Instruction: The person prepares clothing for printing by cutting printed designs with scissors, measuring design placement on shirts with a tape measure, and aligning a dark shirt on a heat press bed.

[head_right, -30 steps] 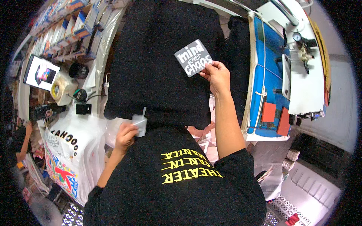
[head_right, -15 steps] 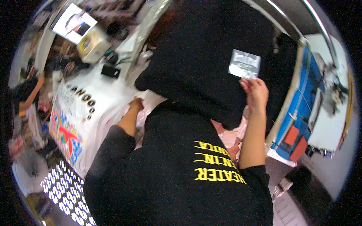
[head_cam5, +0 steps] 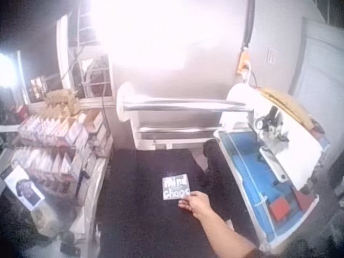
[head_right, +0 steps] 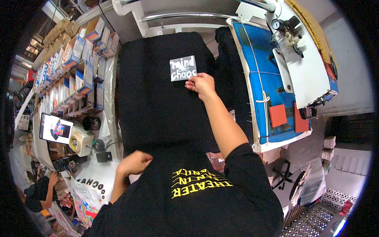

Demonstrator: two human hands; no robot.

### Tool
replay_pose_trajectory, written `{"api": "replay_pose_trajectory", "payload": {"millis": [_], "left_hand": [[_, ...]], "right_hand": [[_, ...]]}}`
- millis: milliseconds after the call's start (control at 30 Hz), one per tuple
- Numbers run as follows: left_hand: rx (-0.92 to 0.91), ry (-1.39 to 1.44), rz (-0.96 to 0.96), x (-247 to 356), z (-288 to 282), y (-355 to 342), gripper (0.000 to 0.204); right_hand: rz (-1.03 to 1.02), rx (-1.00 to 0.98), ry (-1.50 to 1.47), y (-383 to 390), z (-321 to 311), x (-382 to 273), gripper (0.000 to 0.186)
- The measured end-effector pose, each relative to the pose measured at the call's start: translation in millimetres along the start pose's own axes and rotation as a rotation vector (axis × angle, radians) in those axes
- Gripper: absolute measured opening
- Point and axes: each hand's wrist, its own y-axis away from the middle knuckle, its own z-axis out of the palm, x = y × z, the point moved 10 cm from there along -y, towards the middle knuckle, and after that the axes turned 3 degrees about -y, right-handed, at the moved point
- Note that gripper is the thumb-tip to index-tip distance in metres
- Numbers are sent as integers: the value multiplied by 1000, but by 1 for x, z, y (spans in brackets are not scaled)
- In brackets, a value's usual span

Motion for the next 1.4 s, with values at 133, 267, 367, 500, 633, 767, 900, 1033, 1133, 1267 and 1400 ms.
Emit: {"api": "replay_pose_trajectory", "payload": {"millis": [133,267,367,500,633,767,900,1033,1133,1267,1400], "left_hand": [[657,-204,456,85,-129,-53,19],[1014,-447,554,103,-179,-140,36],[979,-579,376,86,-180,-186,47],[939,-579,407,88,-179,-193,49],[933,-590,407,84,-175,-194,48],[934,-571,429,86,-175,-191,47],[944,-548,433,88,-177,-190,46],[964,-557,434,89,-179,-190,45],[976,-545,436,87,-179,-189,46],[978,-544,434,87,-180,-190,46],[979,-529,437,87,-181,-189,45]], "right_hand": [[-1,15,21,-57,16,-5,20],[-48,110,295,-55,9,-20,28],[-565,218,1005,-3,19,-58,43],[-995,69,1324,31,39,-35,49],[-1008,63,1330,36,38,-30,45],[-1019,69,1285,39,34,-31,44],[-994,68,1323,38,37,-33,46],[-981,76,1346,35,38,-32,47],[-973,79,1351,35,39,-32,48],[-967,88,1366,35,39,-32,48],[-969,91,1381,35,40,-32,48]]}}
